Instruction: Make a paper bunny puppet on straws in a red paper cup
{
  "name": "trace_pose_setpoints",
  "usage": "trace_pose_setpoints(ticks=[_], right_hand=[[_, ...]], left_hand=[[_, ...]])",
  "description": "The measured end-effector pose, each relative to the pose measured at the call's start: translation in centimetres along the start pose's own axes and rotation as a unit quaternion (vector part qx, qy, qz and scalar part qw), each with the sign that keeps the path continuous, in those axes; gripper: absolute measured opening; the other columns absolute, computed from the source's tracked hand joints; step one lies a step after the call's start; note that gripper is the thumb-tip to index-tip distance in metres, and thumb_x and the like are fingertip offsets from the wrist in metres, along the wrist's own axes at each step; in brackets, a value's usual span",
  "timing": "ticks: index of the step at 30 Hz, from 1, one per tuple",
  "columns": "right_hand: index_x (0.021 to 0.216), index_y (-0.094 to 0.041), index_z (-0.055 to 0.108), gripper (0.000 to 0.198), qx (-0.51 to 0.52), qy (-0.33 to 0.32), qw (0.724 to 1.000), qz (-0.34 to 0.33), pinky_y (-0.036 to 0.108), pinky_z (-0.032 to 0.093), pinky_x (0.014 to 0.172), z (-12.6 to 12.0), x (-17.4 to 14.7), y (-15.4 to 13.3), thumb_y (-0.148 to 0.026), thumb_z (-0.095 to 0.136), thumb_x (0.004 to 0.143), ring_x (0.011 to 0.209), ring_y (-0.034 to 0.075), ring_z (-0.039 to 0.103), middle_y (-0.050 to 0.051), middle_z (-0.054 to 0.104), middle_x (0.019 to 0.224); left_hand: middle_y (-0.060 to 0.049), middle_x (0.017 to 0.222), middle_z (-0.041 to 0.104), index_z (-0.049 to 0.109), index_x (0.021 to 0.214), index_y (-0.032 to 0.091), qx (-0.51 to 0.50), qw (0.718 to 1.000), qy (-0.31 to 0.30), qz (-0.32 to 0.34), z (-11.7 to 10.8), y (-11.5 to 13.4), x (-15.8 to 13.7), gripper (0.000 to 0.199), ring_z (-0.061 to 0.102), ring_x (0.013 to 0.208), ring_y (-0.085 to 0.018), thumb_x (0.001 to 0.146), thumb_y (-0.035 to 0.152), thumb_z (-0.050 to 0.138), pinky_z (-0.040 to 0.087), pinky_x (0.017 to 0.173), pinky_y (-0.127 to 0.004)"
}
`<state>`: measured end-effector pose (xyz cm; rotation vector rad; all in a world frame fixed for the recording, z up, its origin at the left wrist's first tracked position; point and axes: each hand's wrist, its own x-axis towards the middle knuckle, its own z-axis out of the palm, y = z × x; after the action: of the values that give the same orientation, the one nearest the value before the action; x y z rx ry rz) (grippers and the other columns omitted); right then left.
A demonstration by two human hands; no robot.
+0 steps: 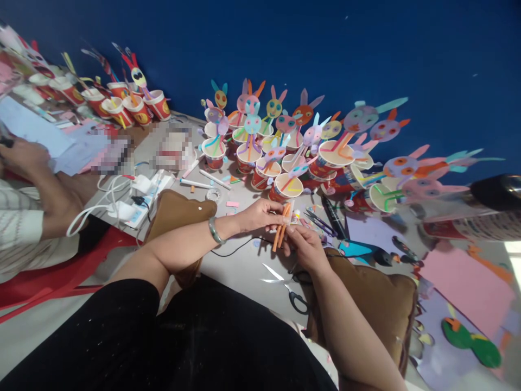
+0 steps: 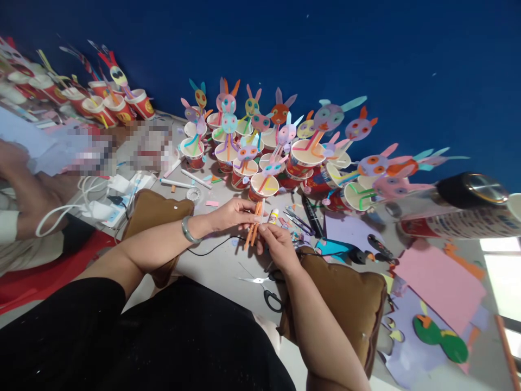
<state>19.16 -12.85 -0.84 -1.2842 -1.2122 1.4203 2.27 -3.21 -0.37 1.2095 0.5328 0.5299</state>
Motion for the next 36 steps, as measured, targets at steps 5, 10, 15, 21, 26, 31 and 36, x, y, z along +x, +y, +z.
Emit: trace_pose_setpoints(ticks=[5, 10, 15, 21, 26, 31, 36], right_hand=[[0.073, -0.019, 0.065, 0.047, 0.0, -0.006, 1.0, 0.006, 0.025, 0.037, 0.045, 0.2, 0.1, 0.0, -0.063, 0.063, 0.091, 0.039, 0.01, 0.046, -0.003, 0.056, 0.047], [0.075, -0.019, 0.066, 0.046, 0.005, -0.01, 1.0, 0.01, 0.024, 0.034, 0.044, 0.3, 0.1, 0.2, -0.062, 0.065, 0.09, 0.04, 0.008, 0.044, -0.002, 0.057, 0.051], [0.079, -0.019, 0.069, 0.049, -0.036, -0.036, 0.998, 0.023, 0.024, 0.033, 0.044, 0.3, 0.0, 0.2, -0.067, 0.065, 0.087, 0.042, 0.009, 0.044, -0.002, 0.057, 0.053], [0.071, -0.02, 0.061, 0.051, -0.128, -0.037, 0.991, -0.007, 0.024, 0.03, 0.044, 0.1, -0.3, -0.2, -0.067, 0.062, 0.09, 0.044, 0.01, 0.042, -0.003, 0.05, 0.049], [0.076, -0.019, 0.064, 0.05, -0.204, -0.044, 0.976, -0.057, 0.025, 0.033, 0.046, 0.0, -0.6, -0.7, -0.065, 0.056, 0.094, 0.048, 0.012, 0.044, -0.002, 0.051, 0.052], [0.072, -0.02, 0.062, 0.051, -0.208, -0.031, 0.976, -0.057, 0.026, 0.035, 0.047, 0.3, -0.6, -0.5, -0.065, 0.054, 0.095, 0.047, 0.013, 0.047, -0.001, 0.055, 0.051], [0.073, -0.021, 0.063, 0.051, -0.162, 0.007, 0.986, -0.046, 0.027, 0.035, 0.045, 0.3, -0.4, -0.1, -0.067, 0.056, 0.093, 0.043, 0.013, 0.046, -0.001, 0.054, 0.049]], left_hand=[[0.006, 0.06, 0.055, 0.068, 0.089, 0.01, -0.006, 1.0, 0.008, -0.004, 0.4, 0.3, -0.1, 0.038, 0.048, 0.05, -0.005, 0.078, 0.046, 0.078, 0.038, 0.049, -0.021], [0.006, 0.055, 0.051, 0.062, 0.079, 0.012, -0.01, 1.0, 0.014, 0.0, 0.9, 0.7, -0.2, 0.045, 0.047, 0.048, -0.005, 0.078, 0.054, 0.077, 0.036, 0.047, -0.021], [0.005, 0.058, 0.057, 0.061, 0.078, 0.012, -0.018, 1.0, 0.016, 0.007, 1.1, 0.5, -0.2, 0.046, 0.049, 0.048, -0.004, 0.076, 0.055, 0.078, 0.038, 0.049, -0.02], [0.005, 0.053, 0.056, 0.061, 0.073, 0.013, -0.036, 0.999, 0.022, -0.015, 1.3, 0.6, -0.3, 0.045, 0.047, 0.045, -0.004, 0.082, 0.055, 0.072, 0.036, 0.046, -0.019], [0.005, 0.051, 0.054, 0.059, 0.072, 0.014, -0.08, 0.99, 0.037, -0.111, 1.8, 0.6, -0.3, 0.042, 0.04, 0.04, -0.003, 0.087, 0.052, 0.069, 0.03, 0.042, -0.018], [0.006, 0.053, 0.053, 0.058, 0.071, 0.014, -0.046, 0.997, 0.014, -0.054, 1.3, 0.4, -0.4, 0.042, 0.044, 0.044, -0.004, 0.082, 0.051, 0.074, 0.032, 0.046, -0.019], [0.004, 0.064, 0.057, 0.061, 0.076, 0.012, -0.027, 0.999, -0.02, 0.037, 1.1, 1.2, -0.7, 0.037, 0.049, 0.053, -0.005, 0.078, 0.046, 0.078, 0.038, 0.053, -0.022]])
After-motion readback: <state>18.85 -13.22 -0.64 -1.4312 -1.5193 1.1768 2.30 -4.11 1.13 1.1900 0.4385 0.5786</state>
